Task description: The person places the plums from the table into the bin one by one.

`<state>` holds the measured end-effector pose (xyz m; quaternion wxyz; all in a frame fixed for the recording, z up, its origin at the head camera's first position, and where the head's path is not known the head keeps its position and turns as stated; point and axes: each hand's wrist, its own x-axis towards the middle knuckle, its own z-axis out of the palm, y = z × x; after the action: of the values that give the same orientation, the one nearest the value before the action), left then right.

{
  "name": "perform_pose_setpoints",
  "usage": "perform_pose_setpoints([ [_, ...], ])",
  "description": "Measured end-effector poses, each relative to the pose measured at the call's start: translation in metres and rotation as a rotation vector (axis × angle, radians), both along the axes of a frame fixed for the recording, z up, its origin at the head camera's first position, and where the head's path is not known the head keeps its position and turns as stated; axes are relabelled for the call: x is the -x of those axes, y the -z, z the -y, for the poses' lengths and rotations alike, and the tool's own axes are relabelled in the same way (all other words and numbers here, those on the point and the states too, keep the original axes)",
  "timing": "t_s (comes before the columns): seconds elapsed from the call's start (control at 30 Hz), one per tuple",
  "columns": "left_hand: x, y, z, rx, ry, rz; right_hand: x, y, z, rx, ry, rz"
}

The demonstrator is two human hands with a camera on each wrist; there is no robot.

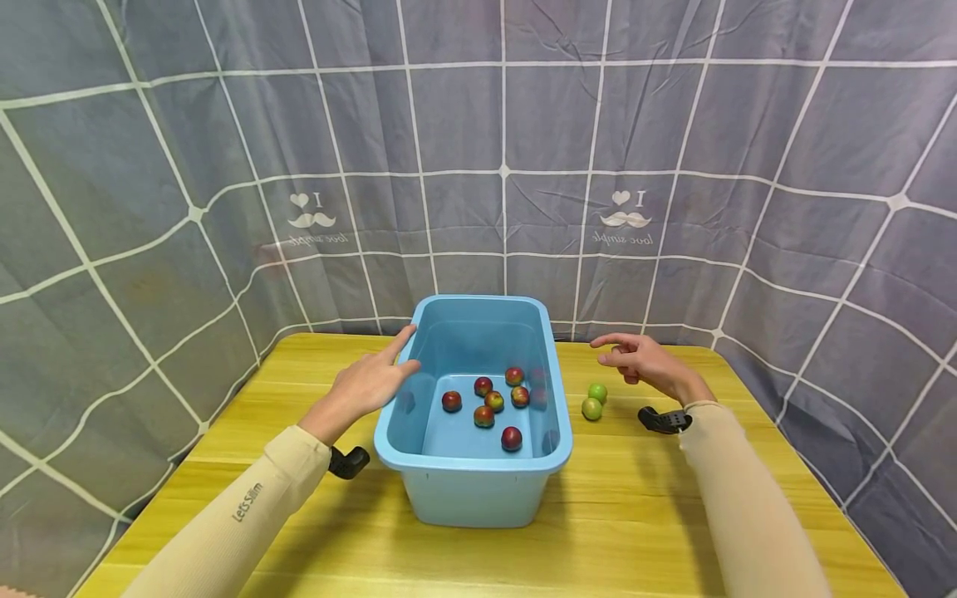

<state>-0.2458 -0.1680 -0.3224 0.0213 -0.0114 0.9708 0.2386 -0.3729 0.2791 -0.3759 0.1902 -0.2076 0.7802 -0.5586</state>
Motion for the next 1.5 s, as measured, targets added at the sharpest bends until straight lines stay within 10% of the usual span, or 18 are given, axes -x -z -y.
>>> perform_pose_setpoints([
  [0.9, 0.001, -0.001, 0.0, 0.001, 0.0, 0.003, 0.003, 0.072, -0.01, -0.083, 0.194, -0.007],
  [1.5, 0.001, -0.002, 0.001, 0.003, -0.001, 0.003, 0.001, 0.086, -0.005, -0.152, 0.265, 0.042],
])
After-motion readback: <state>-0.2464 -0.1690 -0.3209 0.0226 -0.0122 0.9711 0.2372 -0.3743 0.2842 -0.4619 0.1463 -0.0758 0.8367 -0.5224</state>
